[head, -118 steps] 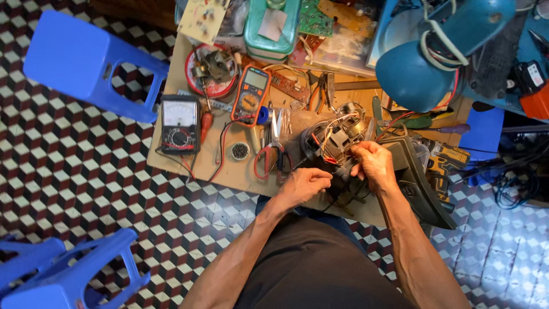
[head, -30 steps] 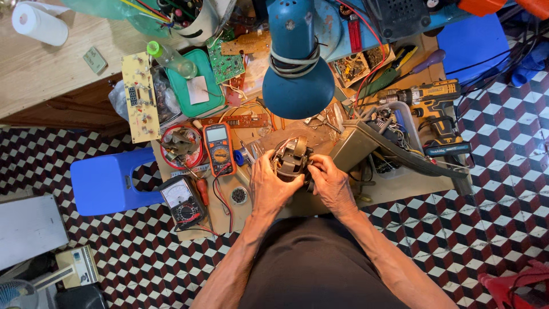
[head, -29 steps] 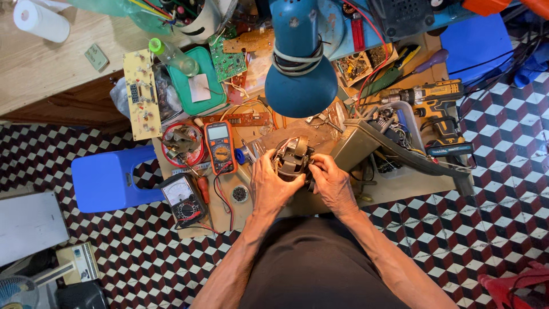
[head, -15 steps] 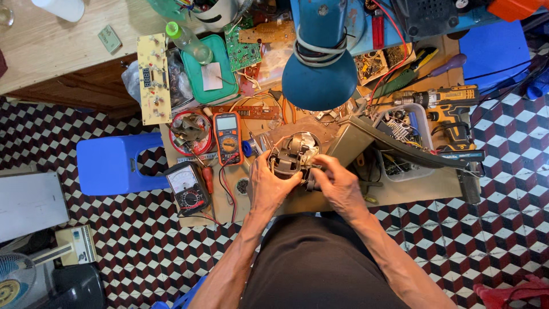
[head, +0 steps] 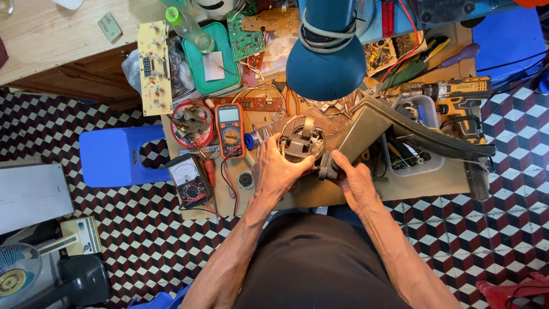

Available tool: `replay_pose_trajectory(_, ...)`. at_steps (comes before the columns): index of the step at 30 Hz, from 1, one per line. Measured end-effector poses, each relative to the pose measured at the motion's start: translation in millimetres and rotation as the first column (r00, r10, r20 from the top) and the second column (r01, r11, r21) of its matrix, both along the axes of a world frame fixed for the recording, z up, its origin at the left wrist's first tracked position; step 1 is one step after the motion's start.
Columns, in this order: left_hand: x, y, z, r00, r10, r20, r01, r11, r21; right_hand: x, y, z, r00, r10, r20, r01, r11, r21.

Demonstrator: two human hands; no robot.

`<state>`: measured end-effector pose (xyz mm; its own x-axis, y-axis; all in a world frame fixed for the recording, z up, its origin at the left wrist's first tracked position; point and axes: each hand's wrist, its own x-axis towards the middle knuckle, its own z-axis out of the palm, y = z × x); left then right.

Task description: The person repairs an electrical motor by stripping wires with pliers, using a cordless drill to remove and install components, and applying lubricant from a bottle. The person then reassembles the motor and secures it in a vise.

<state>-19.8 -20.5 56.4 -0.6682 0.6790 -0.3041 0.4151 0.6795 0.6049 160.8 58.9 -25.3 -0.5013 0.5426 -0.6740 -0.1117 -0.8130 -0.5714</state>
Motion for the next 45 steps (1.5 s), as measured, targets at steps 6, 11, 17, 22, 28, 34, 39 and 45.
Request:
replay_pose_trajectory(6,-3,-1,-5,0.918,0.023,0.396,-0.070,0.992,0.104,10,1,14,0.999,-0.024,-0.027,0.026,0.995,0.093)
replay_pose_trajectory(11,-7,1,-15,0.831,-0.106,0.545,-0.101,0.936,0.337,18,1,21,0.998,-0.045,-0.050,0.052,0.989,0.137)
replay_pose_trajectory(17,-15,-3,-14,0.743,-0.087,0.663,-0.052,0.981,0.186,23,-7,14,0.998,-0.060,-0.028,0.065,0.970,0.235)
replay_pose_trajectory(22,-14,-5,-23,0.760,-0.033,0.649,-0.058,0.991,0.117,25,-21,20,0.998,-0.062,0.010,0.054,0.937,0.344)
replay_pose_trajectory(28,-13,-14,-27,0.740,0.060,0.670,-0.060,0.998,-0.022,22,-23,26,0.995,-0.090,0.046,0.073,0.954,0.292)
replay_pose_trajectory(34,-17,-8,-27,0.697,0.104,0.709,-0.090,0.994,-0.058,18,-15,27,0.995,-0.087,0.057,0.069,0.963,0.261)
replay_pose_trajectory(39,-17,-9,-29,0.695,0.021,0.718,-0.108,0.991,0.076,13,-7,35,0.979,-0.108,0.174,0.077,0.981,0.177)
replay_pose_trajectory(45,-11,-3,-24,0.775,0.016,0.632,-0.069,0.996,0.060,12,-7,46,0.967,-0.138,0.213,0.117,0.987,0.108)
